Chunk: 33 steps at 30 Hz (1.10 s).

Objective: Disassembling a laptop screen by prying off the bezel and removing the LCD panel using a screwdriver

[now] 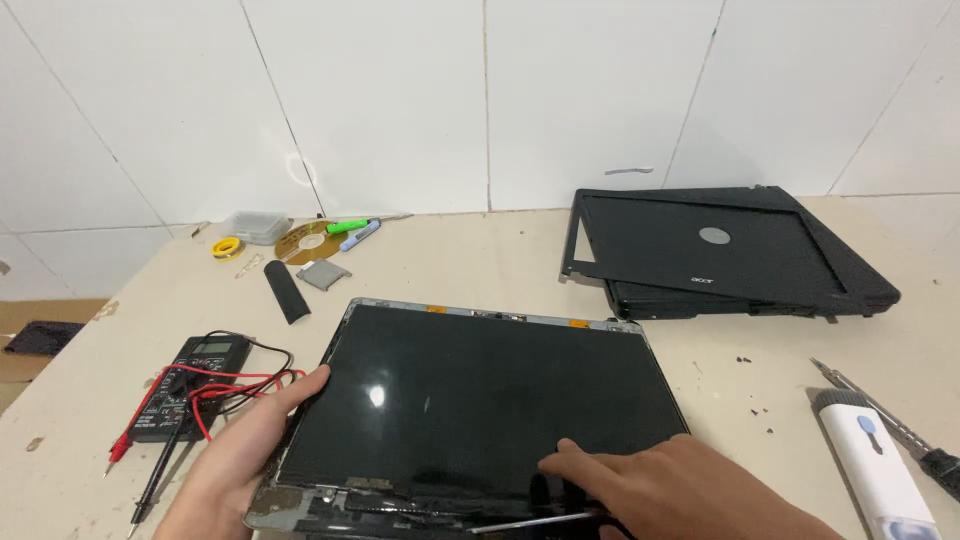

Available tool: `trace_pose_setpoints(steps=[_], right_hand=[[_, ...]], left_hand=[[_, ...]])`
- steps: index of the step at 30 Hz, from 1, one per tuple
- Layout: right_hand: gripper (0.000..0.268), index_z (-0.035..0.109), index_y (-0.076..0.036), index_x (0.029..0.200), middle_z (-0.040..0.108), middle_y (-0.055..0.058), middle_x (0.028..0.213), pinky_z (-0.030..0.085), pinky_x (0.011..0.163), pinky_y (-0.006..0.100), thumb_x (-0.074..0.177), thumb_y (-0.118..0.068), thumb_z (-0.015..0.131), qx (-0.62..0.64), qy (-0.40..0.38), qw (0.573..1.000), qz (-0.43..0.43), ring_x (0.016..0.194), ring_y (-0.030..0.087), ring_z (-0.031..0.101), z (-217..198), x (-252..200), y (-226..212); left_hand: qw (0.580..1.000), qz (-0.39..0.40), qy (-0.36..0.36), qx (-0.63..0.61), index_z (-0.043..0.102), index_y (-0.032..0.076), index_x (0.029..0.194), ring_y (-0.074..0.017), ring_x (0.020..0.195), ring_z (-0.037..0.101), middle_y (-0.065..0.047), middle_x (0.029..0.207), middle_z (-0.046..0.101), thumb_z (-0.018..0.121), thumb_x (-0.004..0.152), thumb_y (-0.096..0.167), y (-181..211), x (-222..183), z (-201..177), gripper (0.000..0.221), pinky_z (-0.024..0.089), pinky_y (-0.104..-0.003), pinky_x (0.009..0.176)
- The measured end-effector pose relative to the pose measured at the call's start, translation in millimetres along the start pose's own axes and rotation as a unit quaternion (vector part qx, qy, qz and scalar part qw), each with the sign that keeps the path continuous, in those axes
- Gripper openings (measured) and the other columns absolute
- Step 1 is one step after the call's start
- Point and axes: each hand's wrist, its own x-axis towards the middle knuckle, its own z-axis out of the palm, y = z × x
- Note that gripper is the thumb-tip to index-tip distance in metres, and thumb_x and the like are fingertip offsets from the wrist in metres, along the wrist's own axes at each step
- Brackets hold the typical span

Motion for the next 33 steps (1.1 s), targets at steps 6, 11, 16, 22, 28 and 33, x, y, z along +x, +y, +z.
trace_pose_setpoints(steps=[6,11,16,22,28,33], right_hand=[[0.054,0.025,-0.040,0.148,0.045,-0.008,0.136,0.052,0.062,0.041,0.100,-0.032,0.050,0.016,-0.038,0.999,0.022,0.074,0.027,0.067,-4.3,0.3,0.3],[0.052,0.032,-0.032,0.144,0.032,-0.006,0.157,0.051,0.051,0.047,0.098,-0.026,0.055,0.008,0.030,0.999,-0.042,0.063,0.034,0.069,7.5,2.4,6.8],[0.044,0.029,-0.042,0.135,0.065,-0.003,0.086,0.044,0.064,0.036,0.098,-0.029,0.047,0.020,-0.036,0.997,0.072,0.066,0.026,0.059,-7.3,-5.1,-5.3],[0.039,0.036,-0.041,0.127,0.063,-0.005,0.098,0.044,0.073,0.039,0.092,-0.031,0.051,0.053,-0.014,0.995,0.084,0.082,0.027,0.061,-1.6,0.9,4.2],[0.029,0.065,-0.044,0.109,0.074,-0.020,0.104,0.053,0.083,0.024,0.081,-0.043,0.069,0.155,0.135,0.971,0.126,0.097,0.004,0.071,14.9,12.1,32.3],[0.037,0.064,-0.038,0.117,0.058,-0.008,0.110,0.054,0.089,0.035,0.083,-0.051,0.068,0.146,0.217,0.942,0.210,0.098,0.016,0.070,37.0,24.2,64.7]], left_hand=[[0.999,0.019,0.031,0.041,0.075,0.006,0.103,-0.0359,0.076,0.065,-0.020,0.092,0.073,0.062,0.094,0.032,3.2,-11.2,6.5,0.031,0.049,-0.045,0.068],[0.999,0.036,0.012,0.031,0.074,0.002,0.108,-0.0354,0.083,0.065,-0.020,0.098,0.073,0.059,0.096,0.027,2.2,-11.6,5.8,0.031,0.049,-0.044,0.074],[0.999,0.023,0.026,0.026,0.074,0.003,0.107,-0.0359,0.081,0.065,-0.021,0.098,0.074,0.060,0.096,0.025,1.2,-11.1,7.9,0.028,0.050,-0.045,0.071],[0.997,0.060,0.005,0.037,0.072,-0.001,0.101,-0.0334,0.078,0.063,-0.019,0.093,0.072,0.061,0.095,0.016,-17.3,32.0,-10.8,0.020,0.047,-0.042,0.069],[0.949,0.128,0.047,0.285,0.077,-0.009,0.096,-0.0306,0.070,0.064,-0.026,0.079,0.073,0.057,0.098,0.011,-25.2,45.2,-9.2,0.028,0.045,-0.037,0.064],[0.784,0.101,0.171,0.588,0.082,0.024,0.103,-0.0249,0.099,0.068,-0.011,0.097,0.076,0.057,0.089,0.044,-26.0,41.7,-5.7,0.035,0.047,-0.033,0.087]])
